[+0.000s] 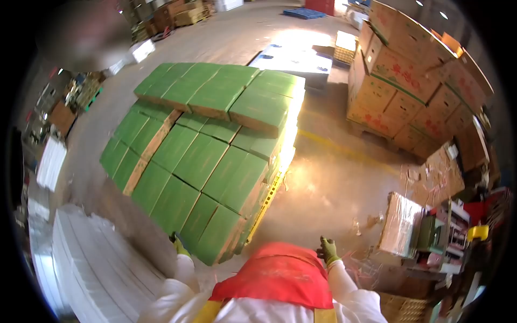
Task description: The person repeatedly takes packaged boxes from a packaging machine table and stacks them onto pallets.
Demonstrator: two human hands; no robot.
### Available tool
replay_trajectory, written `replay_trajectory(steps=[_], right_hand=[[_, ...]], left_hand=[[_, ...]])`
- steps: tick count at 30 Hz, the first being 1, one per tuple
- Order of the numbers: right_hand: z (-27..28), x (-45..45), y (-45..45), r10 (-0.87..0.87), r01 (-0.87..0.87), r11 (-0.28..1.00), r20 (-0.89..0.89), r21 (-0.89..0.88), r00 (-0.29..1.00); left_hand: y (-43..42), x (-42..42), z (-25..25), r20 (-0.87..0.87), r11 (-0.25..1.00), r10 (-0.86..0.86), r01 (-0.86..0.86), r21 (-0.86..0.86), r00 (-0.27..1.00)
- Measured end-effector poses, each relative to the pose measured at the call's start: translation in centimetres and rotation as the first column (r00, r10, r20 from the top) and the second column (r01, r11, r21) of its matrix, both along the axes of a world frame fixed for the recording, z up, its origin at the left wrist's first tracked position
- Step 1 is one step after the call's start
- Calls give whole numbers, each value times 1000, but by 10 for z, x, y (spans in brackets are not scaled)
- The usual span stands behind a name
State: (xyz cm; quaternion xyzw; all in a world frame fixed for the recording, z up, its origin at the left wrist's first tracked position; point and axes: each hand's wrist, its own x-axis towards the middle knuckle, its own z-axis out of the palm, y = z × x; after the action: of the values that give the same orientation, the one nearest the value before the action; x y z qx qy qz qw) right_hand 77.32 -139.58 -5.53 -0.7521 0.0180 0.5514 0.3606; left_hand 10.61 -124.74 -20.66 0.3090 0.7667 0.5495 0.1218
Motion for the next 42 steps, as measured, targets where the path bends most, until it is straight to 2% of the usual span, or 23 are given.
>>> replay_trajectory(steps=[3, 6, 9, 10, 12, 15, 16, 19, 21, 23, 24, 25, 26, 27, 28, 29, 31, 33, 34, 35, 37, 41, 42], right_hand=[[-14, 19, 4, -54, 54, 996, -2, 69, 999], [0, 35, 10, -76, 75, 983, -2, 168, 997], [15, 48, 5, -262, 255, 932, -7, 256, 965], [8, 53, -5, -318, 292, 920, 63, 260, 946], [-1, 67, -29, -353, 324, 912, 80, 252, 932], [-17, 95, -77, -525, 502, 841, 75, 202, 848], [-18, 107, -100, -591, 573, 794, 40, 202, 805], [-18, 160, -171, -745, 731, 655, 4, 190, 667], [-104, 219, -253, -796, 751, 558, -31, 352, 605], [-76, 294, -274, -685, 583, 722, 265, 372, 679], [-75, 340, -282, -471, 378, 882, 548, 280, 692], [-72, 388, -286, -63, 109, 994, 817, 0, 573], [-65, 437, -287, 340, -30, 937, 886, -349, 315], [-55, 474, -285, 695, 10, 719, 719, -695, 5], [-52, 494, -274, 867, 138, 477, 439, -868, -236], [-51, 510, -269, 898, 206, 357, 274, -911, -344], [-50, 523, -260, 905, 261, 284, 168, -923, -391], [-17, 470, -203, 799, 305, 594, 590, -744, -116], [-24, 468, -195, 799, 338, 594, 585, -730, -141], [-26, 461, -195, 713, 289, 699, 612, -654, -341], [42, 410, -159, 791, 269, 588, 612, -763, 6], [1, 384, -167, 665, 247, 743, 728, -622, -167], [43, 344, -137, 713, 271, 692, 692, -669, -115]], left_hand=[[-5, 11, 41, 30, 989, 16, -11, -149, 999], [-4, 0, 65, -211, 925, 112, -179, -336, 971], [10, 51, 144, -537, 852, 313, -482, -206, 783], [14, 82, 172, -703, 857, 337, -513, -46, 626], [24, 171, 237, -818, 872, 224, -484, -74, 529], [41, 287, 268, -903, 993, 0, -104, -49, 430], [34, 347, 297, -723, 973, -195, 221, -61, 663], [50, 483, 319, -568, 667, -619, 745, -17, 542], [49, 562, 314, -404, 393, -856, 914, -100, 324], [22, 615, 301, -232, 139, -966, 987, -83, 116], [4, 638, 292, -196, 70, -979, 992, -107, 48], [-19, 662, 279, -161, 7, -987, 992, -128, -14], [-42, 686, 266, -118, -49, -991, 987, -152, -68], [-55, 715, 227, -411, -53, -906, 992, -117, -97], [-60, 729, 237, -342, -155, -916, 972, -176, -208], [-72, 746, 253, -250, -292, -906, 932, -217, -342], [-100, 763, 245, -290, -295, -899, 943, -152, -328], [-111, 759, 237, -165, -262, -940, 941, -212, -299], [-106, 756, 233, -113, -244, -954, 938, -245, -277], [-100, 756, 223, -77, -215, -966, 934, -287, -246], [-91, 766, 213, 0, -223, -972, 914, -339, -237], [-68, 829, 193, 61, -333, -940, 868, -368, -335], [-61, 850, 188, 49, -364, -927, 860, -356, -372]])
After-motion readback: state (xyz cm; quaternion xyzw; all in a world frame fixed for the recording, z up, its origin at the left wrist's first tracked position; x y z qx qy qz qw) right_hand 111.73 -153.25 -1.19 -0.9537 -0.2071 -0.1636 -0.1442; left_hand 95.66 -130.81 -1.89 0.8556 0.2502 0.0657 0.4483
